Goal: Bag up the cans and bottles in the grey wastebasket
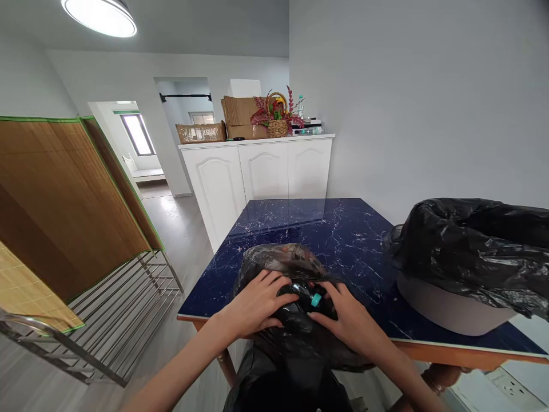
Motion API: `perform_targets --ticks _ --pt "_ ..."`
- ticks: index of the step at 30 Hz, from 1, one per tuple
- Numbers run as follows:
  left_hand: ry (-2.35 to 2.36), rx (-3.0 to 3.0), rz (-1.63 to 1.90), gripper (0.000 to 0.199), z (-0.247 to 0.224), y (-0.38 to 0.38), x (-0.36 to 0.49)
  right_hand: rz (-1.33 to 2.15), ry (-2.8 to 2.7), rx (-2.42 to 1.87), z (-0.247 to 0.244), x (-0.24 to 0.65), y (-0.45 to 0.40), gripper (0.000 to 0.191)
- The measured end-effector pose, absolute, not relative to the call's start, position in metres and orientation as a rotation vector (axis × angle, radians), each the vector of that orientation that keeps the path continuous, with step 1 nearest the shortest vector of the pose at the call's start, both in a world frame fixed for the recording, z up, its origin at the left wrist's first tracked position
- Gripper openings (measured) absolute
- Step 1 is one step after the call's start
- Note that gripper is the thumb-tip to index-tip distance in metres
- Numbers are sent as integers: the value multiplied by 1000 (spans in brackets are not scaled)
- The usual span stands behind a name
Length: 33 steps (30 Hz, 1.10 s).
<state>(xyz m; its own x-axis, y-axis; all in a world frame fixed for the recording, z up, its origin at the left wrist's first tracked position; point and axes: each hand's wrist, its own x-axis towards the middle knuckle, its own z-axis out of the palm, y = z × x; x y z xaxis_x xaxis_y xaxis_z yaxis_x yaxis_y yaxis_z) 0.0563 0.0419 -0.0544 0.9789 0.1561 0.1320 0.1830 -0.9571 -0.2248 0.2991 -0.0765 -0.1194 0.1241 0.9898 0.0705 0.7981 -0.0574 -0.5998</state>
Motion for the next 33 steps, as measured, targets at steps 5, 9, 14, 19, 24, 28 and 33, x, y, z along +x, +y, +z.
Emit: perform_targets --ticks 5,9,14,19,24,28,33 --pt "-388 -3001 -218 93 -62 60 65 468 -1749 -1933 -127 306 -51 73" --pt "-464 -3104 -334 55 -57 61 70 565 -1778 -1823 -134 314 -54 82" --pt "-351 -3133 -295 42 -54 60 77 724 -1811 -1763 -139 324 -69 95" --pt "-296 -3181 -239 48 -50 62 72 693 -1843 -1724 -152 332 -72 98" --pt "-350 -3167 -122 64 -53 66 63 707 -1836 -1745 -161 332 -71 102" --pt "-447 -3132 22 72 -60 68 62 678 -1842 -1828 -160 329 -71 105" --pt "-658 -3458 -329 72 -42 59 58 595 -1861 -1829 -162 327 -71 102"
